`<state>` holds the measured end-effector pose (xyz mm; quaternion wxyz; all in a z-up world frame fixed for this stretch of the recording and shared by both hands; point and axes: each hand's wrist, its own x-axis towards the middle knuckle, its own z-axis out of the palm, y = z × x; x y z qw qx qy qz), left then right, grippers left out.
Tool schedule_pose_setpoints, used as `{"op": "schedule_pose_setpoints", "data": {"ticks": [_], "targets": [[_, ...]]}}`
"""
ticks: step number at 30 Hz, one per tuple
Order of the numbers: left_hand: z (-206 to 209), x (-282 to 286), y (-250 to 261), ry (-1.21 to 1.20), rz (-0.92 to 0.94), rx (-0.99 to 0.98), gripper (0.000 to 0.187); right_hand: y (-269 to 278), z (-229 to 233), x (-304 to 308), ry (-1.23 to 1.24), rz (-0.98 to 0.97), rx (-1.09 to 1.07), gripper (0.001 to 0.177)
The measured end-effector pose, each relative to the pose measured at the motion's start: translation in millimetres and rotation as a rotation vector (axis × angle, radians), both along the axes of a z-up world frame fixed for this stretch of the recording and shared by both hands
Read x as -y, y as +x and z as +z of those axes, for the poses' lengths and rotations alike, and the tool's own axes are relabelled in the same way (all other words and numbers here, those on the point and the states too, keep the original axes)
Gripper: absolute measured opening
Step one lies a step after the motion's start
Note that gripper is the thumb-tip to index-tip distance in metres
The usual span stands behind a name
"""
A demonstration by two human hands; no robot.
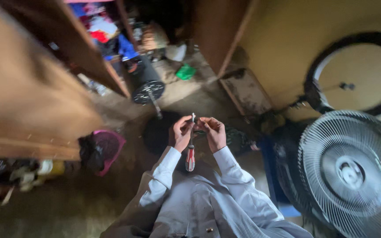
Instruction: The person uses a screwdriver to loosen and remove screws from the rear motor housing of a standing fan. They repeatedly insert and turn the screwdriver on the same fasteners while holding the fan housing steady.
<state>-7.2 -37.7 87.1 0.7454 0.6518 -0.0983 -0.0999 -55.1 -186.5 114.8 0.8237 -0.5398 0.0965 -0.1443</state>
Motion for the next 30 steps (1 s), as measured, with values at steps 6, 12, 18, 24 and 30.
{"op": "schedule_pose_setpoints", "data": {"ticks": [6, 12, 18, 24, 30], "targets": [[11, 60, -9, -0.176, -0.233, -0.059, 0.031, -47, 21, 35, -0.069, -0.135, -0.026, 0.017], [14, 113, -38, -0.121, -0.456, -0.124, 0.032, -101, 42, 70, -0.082, -0.325, -0.086, 0.015], [25, 154, -65, -0.078, -0.647, -0.251, 0.034, -172, 79, 104, -0.202, -0.501, -0.151, 0.014], [27, 173, -68, -0.081, -0.747, -0.224, 0.037, -262, 113, 183, -0.426, -0.691, -0.125, 0.016], [21, 185, -67, -0.029, -0.738, -0.249, 0.034, -331, 96, 309, -0.821, -0.932, -0.420, 0.014]]}}
